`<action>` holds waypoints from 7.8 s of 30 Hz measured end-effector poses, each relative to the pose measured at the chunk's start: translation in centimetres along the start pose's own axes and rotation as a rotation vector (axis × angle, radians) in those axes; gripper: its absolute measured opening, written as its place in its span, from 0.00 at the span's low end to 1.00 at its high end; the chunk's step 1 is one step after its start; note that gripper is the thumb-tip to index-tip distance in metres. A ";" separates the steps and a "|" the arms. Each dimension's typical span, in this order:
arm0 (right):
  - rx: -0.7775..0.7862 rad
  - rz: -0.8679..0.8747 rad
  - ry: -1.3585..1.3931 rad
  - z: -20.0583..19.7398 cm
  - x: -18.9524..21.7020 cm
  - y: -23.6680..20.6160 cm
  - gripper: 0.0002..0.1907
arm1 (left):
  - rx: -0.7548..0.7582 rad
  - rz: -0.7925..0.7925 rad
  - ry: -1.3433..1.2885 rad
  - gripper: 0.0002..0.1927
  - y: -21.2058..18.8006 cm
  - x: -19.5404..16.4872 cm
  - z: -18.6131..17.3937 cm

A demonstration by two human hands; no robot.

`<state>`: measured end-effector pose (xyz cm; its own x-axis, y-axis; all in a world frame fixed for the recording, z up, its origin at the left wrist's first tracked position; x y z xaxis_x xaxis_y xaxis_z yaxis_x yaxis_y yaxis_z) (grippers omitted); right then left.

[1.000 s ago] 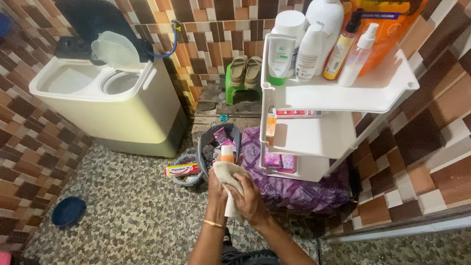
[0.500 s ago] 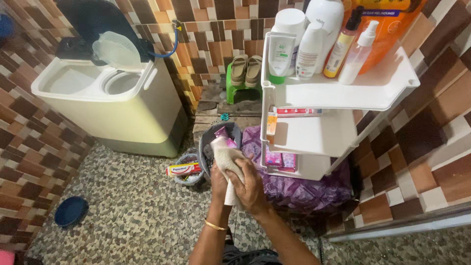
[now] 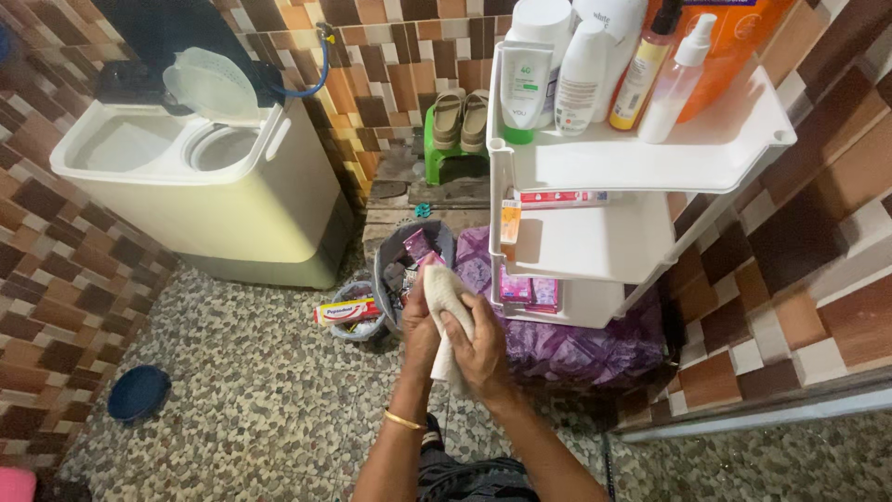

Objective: The person wipes several small personal-care items with a white cloth and places them on a white plastic bathroom shelf. The items include bottles and boxes taken from a gray bin on the floor.

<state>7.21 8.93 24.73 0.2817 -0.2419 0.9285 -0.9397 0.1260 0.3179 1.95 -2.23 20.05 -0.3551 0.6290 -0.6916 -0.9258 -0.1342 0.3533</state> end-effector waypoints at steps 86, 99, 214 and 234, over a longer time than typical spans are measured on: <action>0.229 -0.372 -0.172 4.1 3.1 -0.6 0.20 | 0.096 -0.207 -0.484 0.27 0.3 0.9 -1.7; 0.096 -0.364 -0.225 2.7 6.3 1.2 0.21 | 0.071 -0.071 -0.447 0.28 0.5 0.0 -0.6; 0.031 -0.309 -0.280 1.8 1.3 2.2 0.21 | -0.311 -0.218 -0.429 0.19 -2.3 8.1 -7.2; 0.048 -0.351 -0.290 0.3 2.3 0.7 0.18 | -0.266 -0.282 -0.270 0.19 -3.9 6.1 -3.4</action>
<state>7.10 8.22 27.05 0.5248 -0.5223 0.6722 -0.8071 -0.0543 0.5879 2.94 -0.47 12.25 -0.0711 0.8413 -0.5359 -0.9949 -0.0985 -0.0227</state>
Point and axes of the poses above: each hand's wrist, its own y-axis towards the middle knuckle, its own z-axis out of the palm, x = y × z, the point moved 10 cm from there along y, towards the middle knuckle, and after that the axes turned 11 degrees about z, right-handed, at the moved point
